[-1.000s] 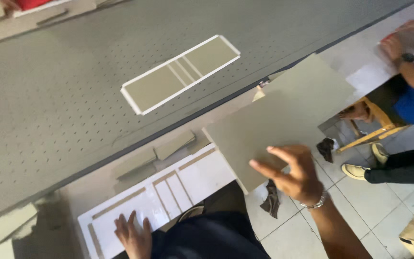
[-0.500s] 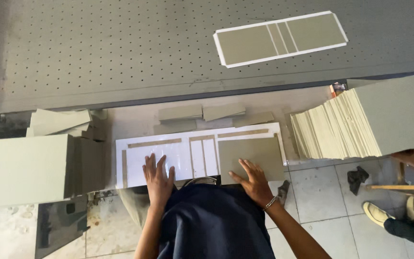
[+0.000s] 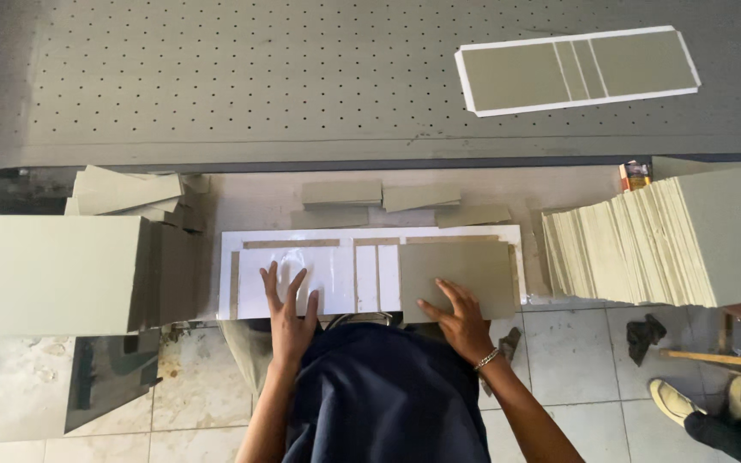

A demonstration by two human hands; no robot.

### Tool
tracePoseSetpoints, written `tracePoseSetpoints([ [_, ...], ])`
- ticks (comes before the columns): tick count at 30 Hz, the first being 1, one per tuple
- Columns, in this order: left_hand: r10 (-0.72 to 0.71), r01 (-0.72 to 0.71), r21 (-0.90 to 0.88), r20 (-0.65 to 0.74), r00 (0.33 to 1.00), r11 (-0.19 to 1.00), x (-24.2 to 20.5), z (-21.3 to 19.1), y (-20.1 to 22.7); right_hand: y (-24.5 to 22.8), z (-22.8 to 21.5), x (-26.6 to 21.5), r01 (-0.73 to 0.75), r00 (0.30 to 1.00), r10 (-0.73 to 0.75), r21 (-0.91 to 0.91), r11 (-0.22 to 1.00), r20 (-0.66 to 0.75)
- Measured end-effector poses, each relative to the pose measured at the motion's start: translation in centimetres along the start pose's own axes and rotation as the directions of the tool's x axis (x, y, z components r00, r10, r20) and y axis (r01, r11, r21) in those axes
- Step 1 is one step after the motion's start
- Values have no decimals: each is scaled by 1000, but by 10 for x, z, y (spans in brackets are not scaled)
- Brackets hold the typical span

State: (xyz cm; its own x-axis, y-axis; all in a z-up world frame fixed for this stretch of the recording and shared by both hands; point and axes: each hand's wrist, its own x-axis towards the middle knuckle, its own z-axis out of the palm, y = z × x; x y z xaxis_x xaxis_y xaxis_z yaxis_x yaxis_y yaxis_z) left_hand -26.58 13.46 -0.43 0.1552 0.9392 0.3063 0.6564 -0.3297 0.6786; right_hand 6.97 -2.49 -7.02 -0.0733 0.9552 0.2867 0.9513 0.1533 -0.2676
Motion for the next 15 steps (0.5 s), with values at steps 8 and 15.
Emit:
tracePoseSetpoints([
  [8,425,-387,193,-232,875,902,41,-171,64,-1,-30,13,-5,1000,5,59,998,10],
  [15,-115,116,608,-41,993,785,50,-275,-17,22,-7,7,42,999,-42,77,996,-6],
])
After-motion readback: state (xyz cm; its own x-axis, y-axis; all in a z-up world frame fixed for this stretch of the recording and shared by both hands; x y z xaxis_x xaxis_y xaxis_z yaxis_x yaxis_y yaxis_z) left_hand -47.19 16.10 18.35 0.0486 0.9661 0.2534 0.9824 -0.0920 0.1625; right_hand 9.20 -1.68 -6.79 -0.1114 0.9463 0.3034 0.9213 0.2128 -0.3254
